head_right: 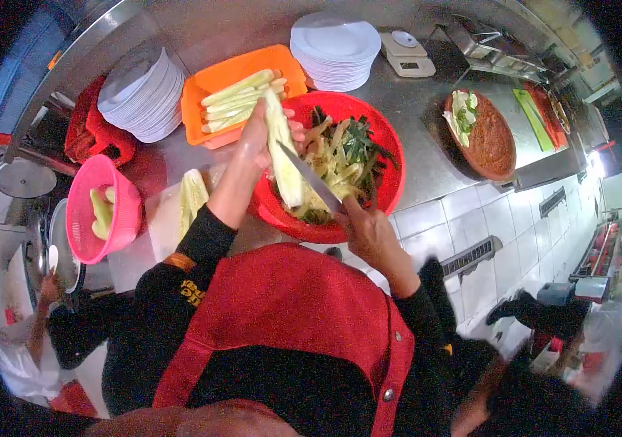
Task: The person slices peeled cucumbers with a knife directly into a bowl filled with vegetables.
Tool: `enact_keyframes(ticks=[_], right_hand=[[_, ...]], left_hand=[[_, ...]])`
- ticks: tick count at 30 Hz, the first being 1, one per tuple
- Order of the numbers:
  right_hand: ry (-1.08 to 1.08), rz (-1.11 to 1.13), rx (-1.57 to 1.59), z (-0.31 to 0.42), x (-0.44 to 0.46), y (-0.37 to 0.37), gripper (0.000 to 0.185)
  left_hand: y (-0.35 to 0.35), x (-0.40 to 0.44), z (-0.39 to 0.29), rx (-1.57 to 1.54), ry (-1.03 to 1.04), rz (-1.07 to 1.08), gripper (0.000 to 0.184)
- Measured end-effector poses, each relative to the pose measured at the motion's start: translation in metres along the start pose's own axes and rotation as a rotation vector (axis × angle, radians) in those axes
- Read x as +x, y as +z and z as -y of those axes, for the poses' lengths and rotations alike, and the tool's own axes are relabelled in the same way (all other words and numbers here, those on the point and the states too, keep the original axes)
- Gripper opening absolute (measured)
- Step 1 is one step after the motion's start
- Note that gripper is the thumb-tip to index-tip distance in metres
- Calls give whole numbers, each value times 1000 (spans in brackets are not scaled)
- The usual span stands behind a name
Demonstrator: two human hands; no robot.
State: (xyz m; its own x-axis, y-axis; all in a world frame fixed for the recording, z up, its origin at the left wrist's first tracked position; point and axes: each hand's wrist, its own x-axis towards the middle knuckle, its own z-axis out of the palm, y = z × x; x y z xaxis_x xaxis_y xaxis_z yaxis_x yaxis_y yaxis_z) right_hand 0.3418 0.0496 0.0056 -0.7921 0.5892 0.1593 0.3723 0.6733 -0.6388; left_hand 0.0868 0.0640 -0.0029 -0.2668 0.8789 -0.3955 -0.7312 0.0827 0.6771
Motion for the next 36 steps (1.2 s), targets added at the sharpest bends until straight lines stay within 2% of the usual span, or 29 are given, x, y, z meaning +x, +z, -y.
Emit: enact_keyframes(ticks=[2, 4, 8, 10, 14, 17, 21, 23, 24, 25, 27, 30, 33, 36], right_hand=[[36, 91, -43, 1, -8, -10, 17], [22, 193, -267, 3, -14, -16, 21], [60, 84, -285, -9, -14, -12, 22], [117, -5, -310, -11, -13, -13, 23], [117, 31, -211, -2, -17, -12, 24], [159, 68, -308, -7, -18, -9, 25], [148, -28, -243, -17, -16, -8, 20], [67, -53, -94, -1, -19, -6, 17], [117, 76, -206, 2, -19, -8, 20], [116, 77, -205, 1, -19, -7, 20], [116, 22, -281, -1, -15, -5, 19], [134, -48, -222, 5, -12, -3, 19], [98, 43, -268, 7, -12, 2, 19], [137, -43, -256, -3, -8, 3, 18]], left_hand=[[-2, 3, -10, 30, 19, -16, 64], [2, 0, -17, 79, 30, -40, 63], [11, -4, -17, 135, 29, -43, 62], [20, -10, -14, 124, 29, -112, 63], [22, -6, -9, 52, 94, -153, 63], [20, -4, -10, 0, 115, -142, 63], [17, -3, -14, -39, 130, -140, 64], [17, -6, -16, -54, 160, -132, 64], [19, -8, -19, -64, 174, -151, 64], [19, -10, -21, -75, 187, -171, 64], [11, -6, -20, -71, 223, -172, 64], [6, -7, -25, -75, 285, -190, 63], [7, -12, -30, -119, 300, -204, 62], [4, -13, -33, -184, 298, -196, 62]])
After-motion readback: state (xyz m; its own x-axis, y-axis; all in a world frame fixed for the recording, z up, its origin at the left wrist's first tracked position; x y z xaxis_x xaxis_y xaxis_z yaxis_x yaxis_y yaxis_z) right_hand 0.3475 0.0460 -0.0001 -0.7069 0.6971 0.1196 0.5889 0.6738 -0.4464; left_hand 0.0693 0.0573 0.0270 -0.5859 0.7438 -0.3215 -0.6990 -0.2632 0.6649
